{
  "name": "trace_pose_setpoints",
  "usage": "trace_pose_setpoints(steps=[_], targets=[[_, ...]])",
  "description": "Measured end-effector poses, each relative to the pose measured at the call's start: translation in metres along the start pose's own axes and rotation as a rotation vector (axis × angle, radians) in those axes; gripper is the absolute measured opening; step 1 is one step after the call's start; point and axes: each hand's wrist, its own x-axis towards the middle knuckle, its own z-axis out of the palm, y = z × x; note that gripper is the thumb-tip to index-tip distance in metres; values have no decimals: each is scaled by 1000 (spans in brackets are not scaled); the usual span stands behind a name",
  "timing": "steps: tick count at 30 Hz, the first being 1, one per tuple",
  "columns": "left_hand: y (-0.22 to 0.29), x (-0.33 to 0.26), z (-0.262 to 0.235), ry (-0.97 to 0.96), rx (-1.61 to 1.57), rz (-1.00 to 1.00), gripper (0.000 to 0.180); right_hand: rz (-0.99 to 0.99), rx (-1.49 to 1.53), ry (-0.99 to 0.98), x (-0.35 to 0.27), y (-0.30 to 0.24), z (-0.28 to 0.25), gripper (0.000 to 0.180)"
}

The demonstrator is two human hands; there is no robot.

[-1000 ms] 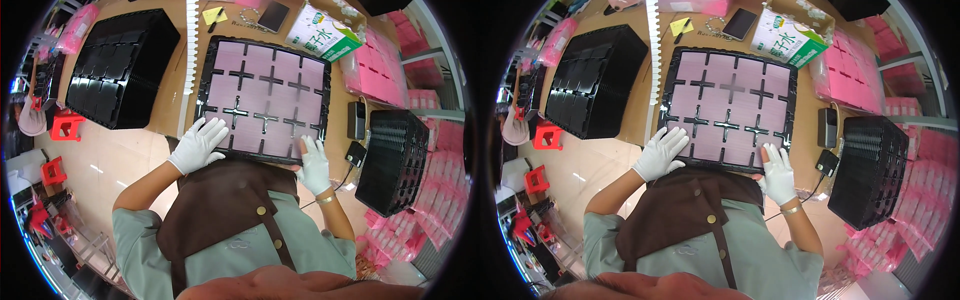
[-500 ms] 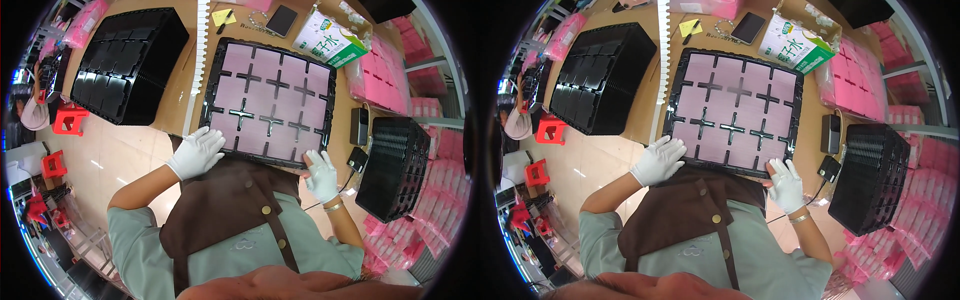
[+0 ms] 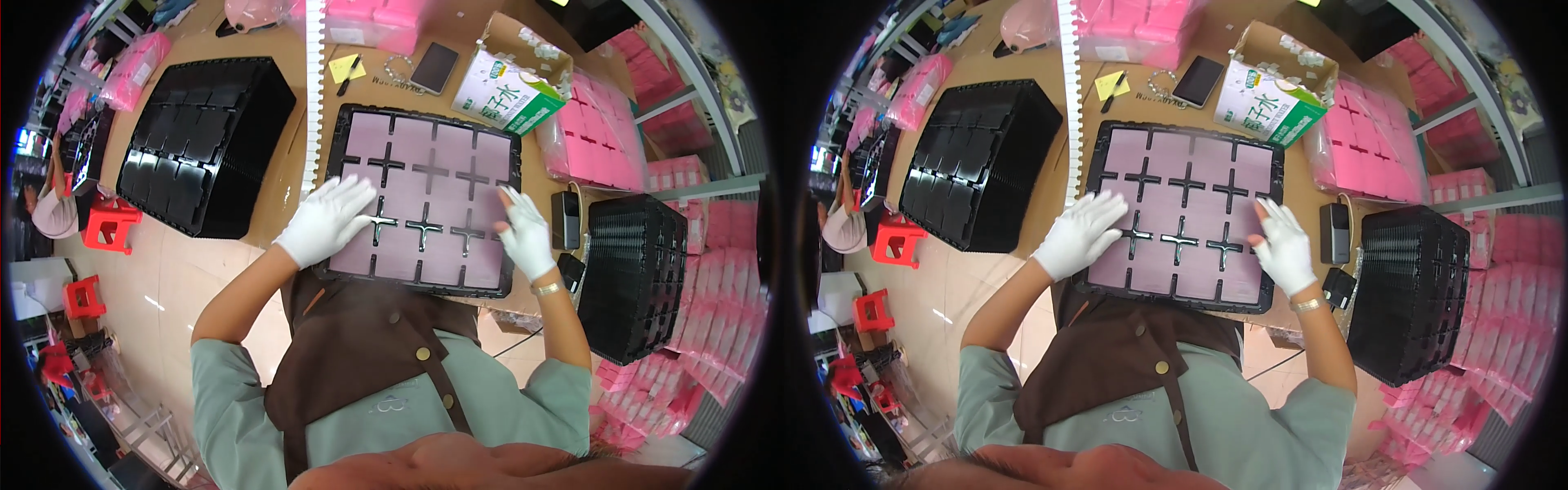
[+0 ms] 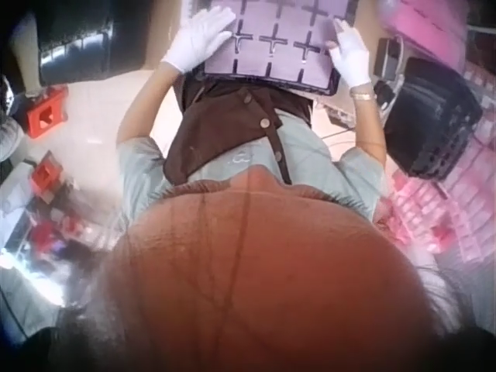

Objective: The person removes pink foam sheets from black trays, peels and sticks adhesive pads from a strip onto the black trays by hand, and fits pink foam inserts into the trays.

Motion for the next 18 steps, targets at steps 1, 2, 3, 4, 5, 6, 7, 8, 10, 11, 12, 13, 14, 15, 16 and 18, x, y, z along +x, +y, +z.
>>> trace_pose_setpoints(steps=[1,2,3,4,5,6,7,8,10,11,12,13,14,15,16,18], targets=[[-3,16,4,31,56,-19,46,-35,-26,-30,15,-5,3,56],[-7,30,9,61,111,-39,52,-40,-123,-122,25,-1,15,65],[-16,42,21,65,118,-31,52,-38,-126,-112,33,-1,22,65],[-27,51,36,22,134,-87,57,21,-197,-155,42,-2,29,68],[-37,60,47,-24,148,-144,61,82,-266,-200,49,1,34,72],[-44,67,52,0,231,-134,65,113,-272,-176,54,10,39,75],[-50,74,51,4,233,-131,65,115,-275,-171,61,18,40,75],[-57,79,50,38,276,-179,66,167,-330,-163,69,26,40,75],[-62,82,52,111,318,-230,65,201,-380,-129,77,34,42,75],[-59,81,54,110,316,-231,65,201,-380,-132,74,32,41,75],[-57,78,55,131,294,-249,64,195,-355,-148,71,26,38,75],[-57,76,55,154,274,-267,62,188,-331,-161,68,21,36,74],[-58,71,54,141,272,-231,54,172,-296,-183,60,14,34,73],[-56,64,55,146,276,-232,54,121,-277,-183,51,12,34,71],[-54,57,57,118,238,-186,51,95,-269,-178,46,12,34,70],[-47,57,46,46,146,-177,47,61,-258,-174,48,15,33,69]])
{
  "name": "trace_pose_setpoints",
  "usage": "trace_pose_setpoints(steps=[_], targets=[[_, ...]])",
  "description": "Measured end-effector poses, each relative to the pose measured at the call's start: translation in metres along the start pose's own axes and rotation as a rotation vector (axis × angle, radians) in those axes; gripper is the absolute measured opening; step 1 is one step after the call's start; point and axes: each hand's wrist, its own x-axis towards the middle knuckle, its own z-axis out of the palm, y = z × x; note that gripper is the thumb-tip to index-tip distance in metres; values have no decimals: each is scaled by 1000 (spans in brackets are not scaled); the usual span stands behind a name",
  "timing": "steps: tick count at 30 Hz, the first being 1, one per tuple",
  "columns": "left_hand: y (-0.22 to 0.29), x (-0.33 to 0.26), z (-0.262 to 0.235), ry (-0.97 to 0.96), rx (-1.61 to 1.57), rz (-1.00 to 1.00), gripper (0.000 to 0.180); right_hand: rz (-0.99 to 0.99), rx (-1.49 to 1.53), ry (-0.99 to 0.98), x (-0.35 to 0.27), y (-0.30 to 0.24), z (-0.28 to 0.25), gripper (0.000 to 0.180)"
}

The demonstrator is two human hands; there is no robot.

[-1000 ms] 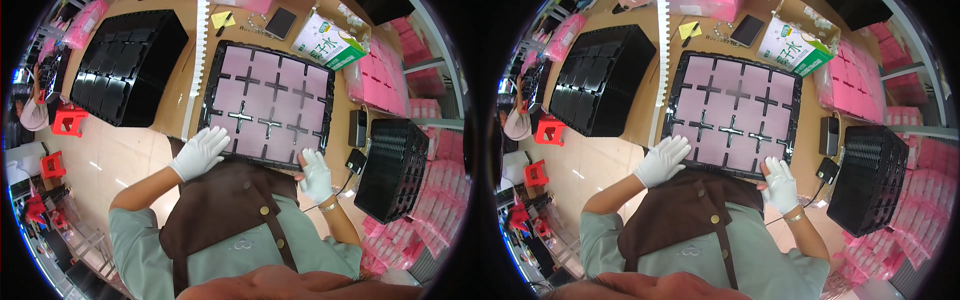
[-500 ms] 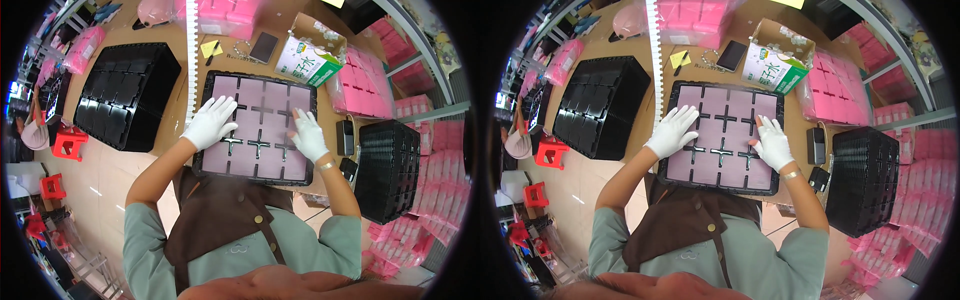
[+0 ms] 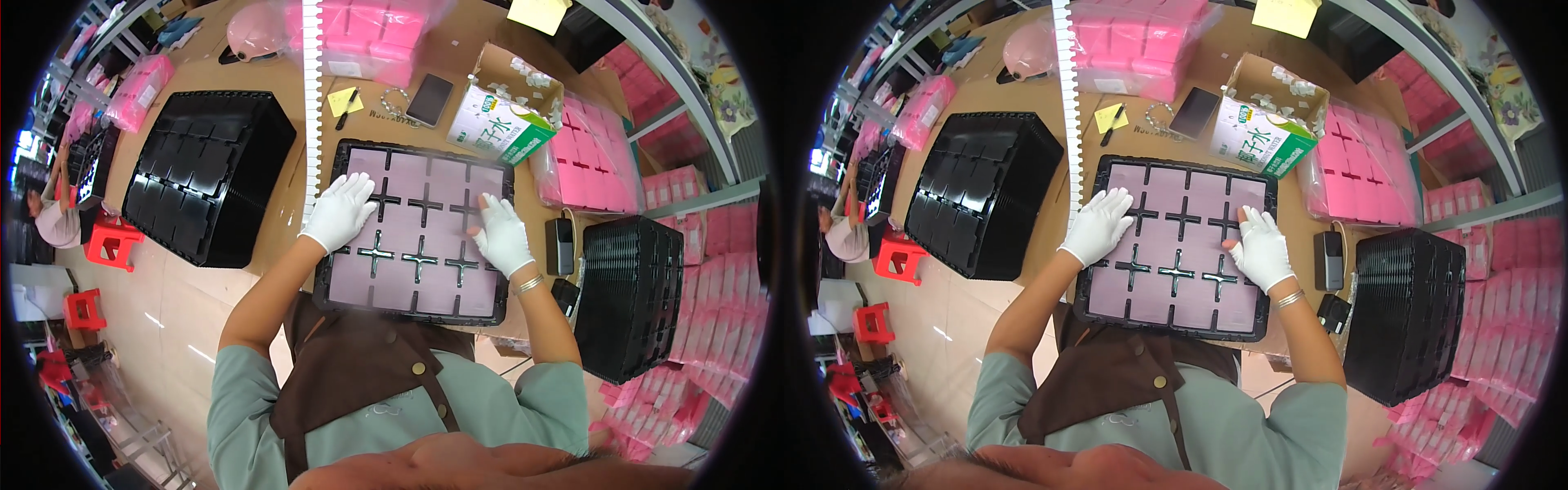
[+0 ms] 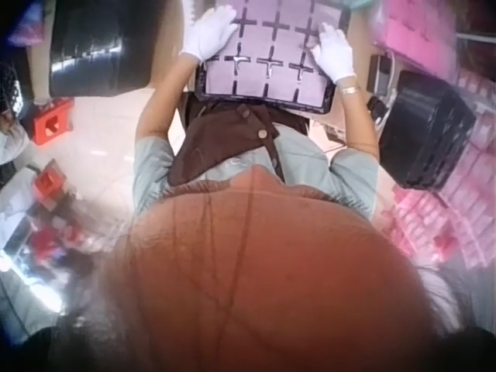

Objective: The person removes pink foam sheets from black trays, peels and sticks adhesive pads from a strip onto the black trays by hand, and fits pink foam inserts into the trays.

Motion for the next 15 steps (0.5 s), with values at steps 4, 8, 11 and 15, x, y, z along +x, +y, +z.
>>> trace_pose_setpoints(steps=[4,8,11,15], targets=[[4,22,-3,79,-9,-50,51,101,12,100,34,9,7,65],[8,25,18,145,111,-146,53,79,18,110,33,2,4,63],[21,6,4,84,34,-46,45,-6,-15,143,3,11,17,60],[27,19,-13,-81,-28,-158,50,22,-17,181,11,13,20,57]])
